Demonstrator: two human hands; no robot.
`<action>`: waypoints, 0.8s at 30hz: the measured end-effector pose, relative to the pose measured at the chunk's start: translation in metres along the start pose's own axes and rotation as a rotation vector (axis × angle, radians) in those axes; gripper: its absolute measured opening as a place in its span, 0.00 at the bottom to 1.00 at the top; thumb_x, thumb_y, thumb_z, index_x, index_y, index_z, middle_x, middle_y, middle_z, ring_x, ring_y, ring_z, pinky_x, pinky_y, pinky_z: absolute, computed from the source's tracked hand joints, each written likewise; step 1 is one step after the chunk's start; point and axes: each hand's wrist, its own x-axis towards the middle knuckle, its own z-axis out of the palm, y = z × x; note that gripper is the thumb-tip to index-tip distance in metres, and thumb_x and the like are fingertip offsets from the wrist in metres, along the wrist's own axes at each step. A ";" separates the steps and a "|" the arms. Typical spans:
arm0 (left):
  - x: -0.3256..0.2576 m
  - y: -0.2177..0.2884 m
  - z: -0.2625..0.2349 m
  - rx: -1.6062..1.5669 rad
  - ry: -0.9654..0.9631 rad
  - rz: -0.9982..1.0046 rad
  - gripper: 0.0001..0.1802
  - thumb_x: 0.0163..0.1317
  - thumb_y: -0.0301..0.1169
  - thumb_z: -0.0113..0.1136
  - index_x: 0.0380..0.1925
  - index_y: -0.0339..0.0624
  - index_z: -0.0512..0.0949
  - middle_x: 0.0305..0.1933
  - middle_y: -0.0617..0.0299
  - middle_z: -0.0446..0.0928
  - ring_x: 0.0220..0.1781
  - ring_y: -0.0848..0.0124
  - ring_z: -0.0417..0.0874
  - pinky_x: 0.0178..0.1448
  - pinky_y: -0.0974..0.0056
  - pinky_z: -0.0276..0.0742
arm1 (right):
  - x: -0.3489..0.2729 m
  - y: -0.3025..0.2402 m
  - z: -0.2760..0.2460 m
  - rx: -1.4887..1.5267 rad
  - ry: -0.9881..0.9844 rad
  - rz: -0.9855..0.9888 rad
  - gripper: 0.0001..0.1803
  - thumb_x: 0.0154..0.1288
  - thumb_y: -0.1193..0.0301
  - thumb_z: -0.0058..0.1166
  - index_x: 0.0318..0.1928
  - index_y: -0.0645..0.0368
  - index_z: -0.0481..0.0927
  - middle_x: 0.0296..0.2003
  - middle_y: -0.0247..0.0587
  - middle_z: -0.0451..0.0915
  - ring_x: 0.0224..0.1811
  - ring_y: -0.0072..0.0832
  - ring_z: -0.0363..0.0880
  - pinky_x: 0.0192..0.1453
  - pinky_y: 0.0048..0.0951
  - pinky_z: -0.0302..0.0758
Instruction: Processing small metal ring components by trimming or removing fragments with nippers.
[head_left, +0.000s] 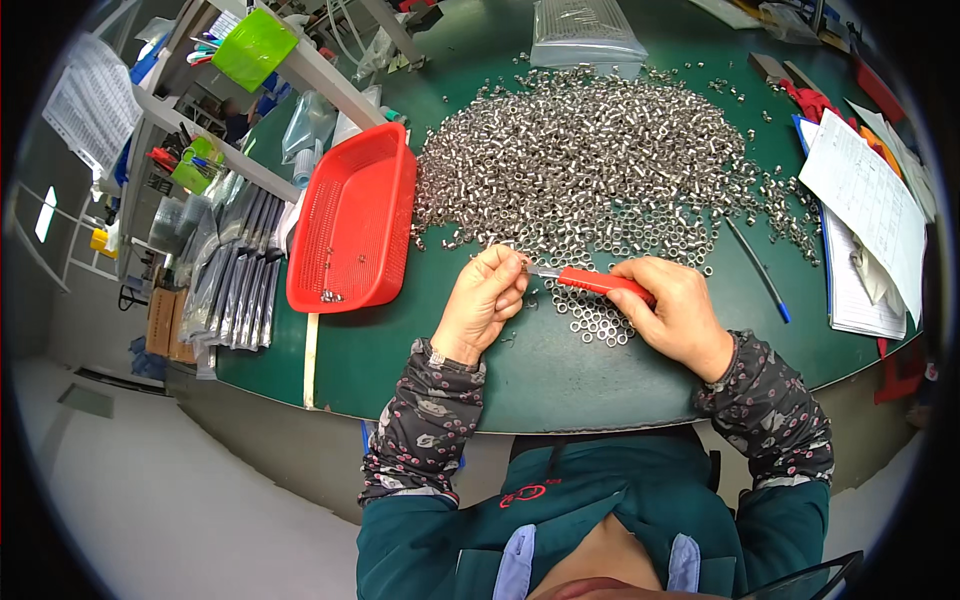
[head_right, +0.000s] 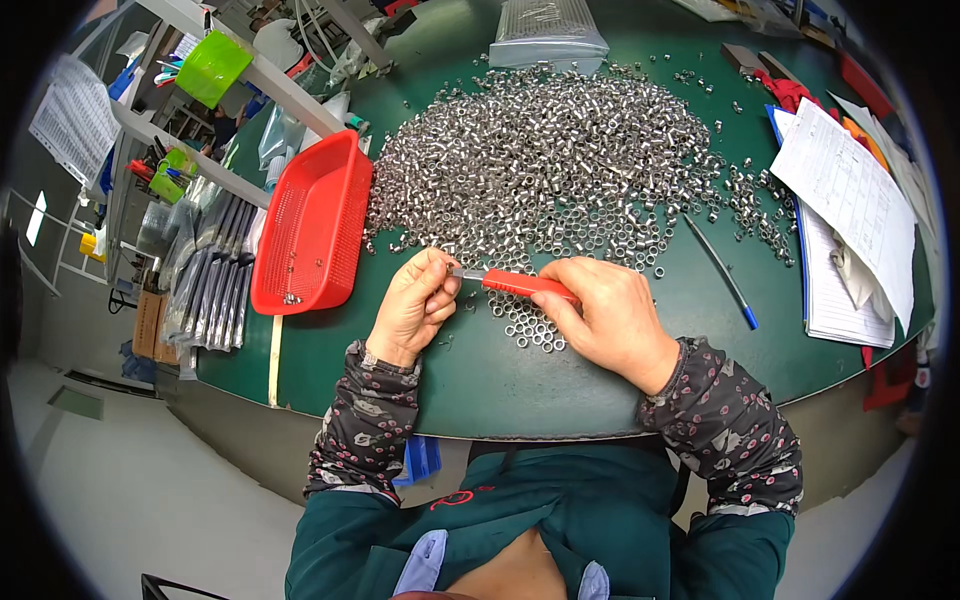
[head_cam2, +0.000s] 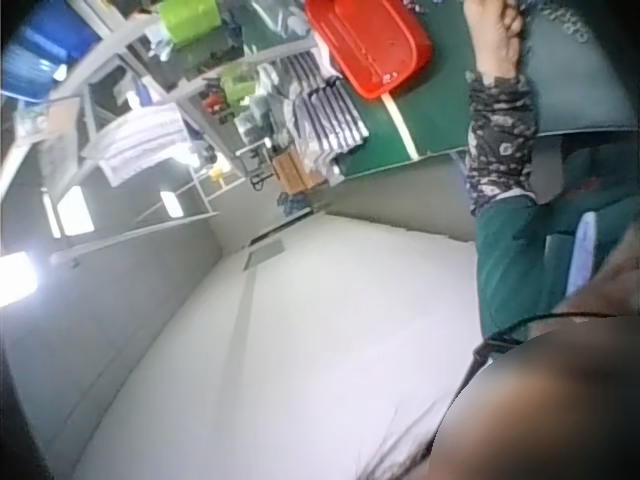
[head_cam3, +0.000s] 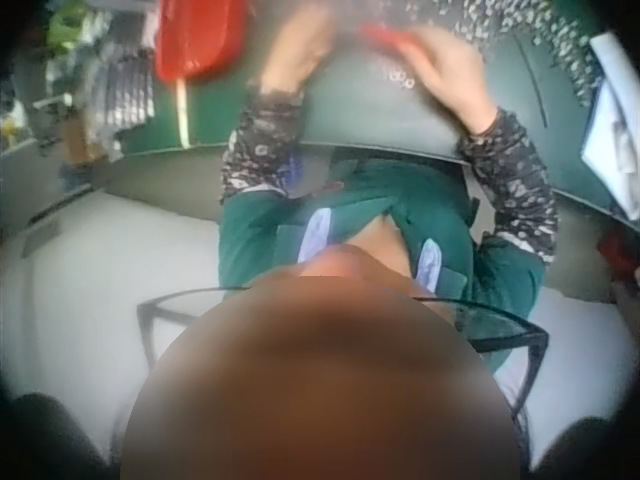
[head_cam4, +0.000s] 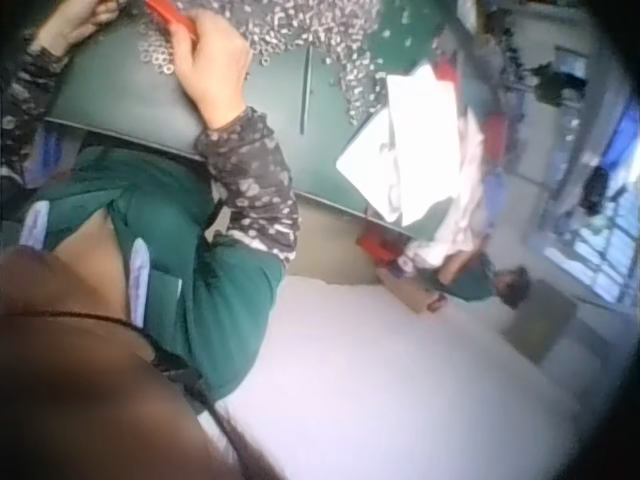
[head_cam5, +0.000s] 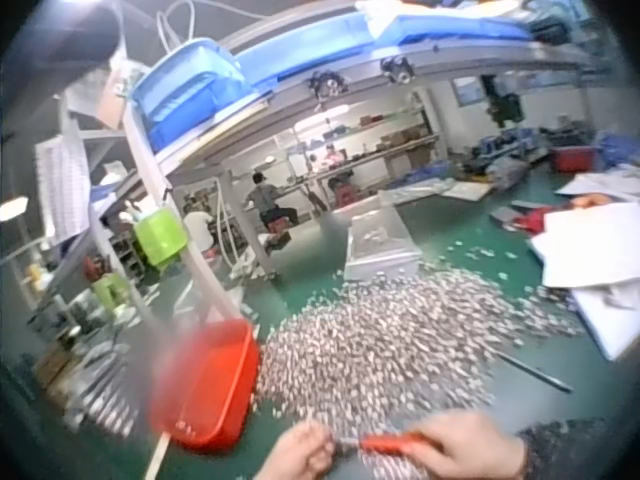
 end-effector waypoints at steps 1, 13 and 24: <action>0.000 0.000 0.001 0.029 0.006 0.000 0.08 0.68 0.32 0.50 0.35 0.39 0.73 0.25 0.64 0.71 0.15 0.85 0.56 0.16 0.80 0.50 | 0.000 0.000 0.000 0.006 -0.011 0.013 0.08 0.56 0.68 0.58 0.33 0.60 0.79 0.24 0.42 0.78 0.24 0.38 0.77 0.27 0.35 0.71; 0.001 -0.001 -0.004 -0.021 0.016 0.004 0.08 0.68 0.34 0.49 0.36 0.41 0.73 0.28 0.64 0.72 0.15 0.86 0.57 0.15 0.81 0.50 | 0.002 0.000 -0.005 -0.200 0.190 -0.115 0.11 0.51 0.72 0.62 0.36 0.60 0.77 0.22 0.39 0.73 0.23 0.35 0.73 0.26 0.33 0.70; 0.001 0.000 -0.001 -0.011 0.052 0.066 0.07 0.68 0.29 0.48 0.42 0.41 0.73 0.34 0.61 0.75 0.16 0.86 0.59 0.15 0.81 0.51 | 0.002 0.002 -0.003 -0.165 0.174 -0.113 0.10 0.52 0.72 0.62 0.35 0.59 0.78 0.21 0.38 0.73 0.22 0.34 0.73 0.26 0.33 0.69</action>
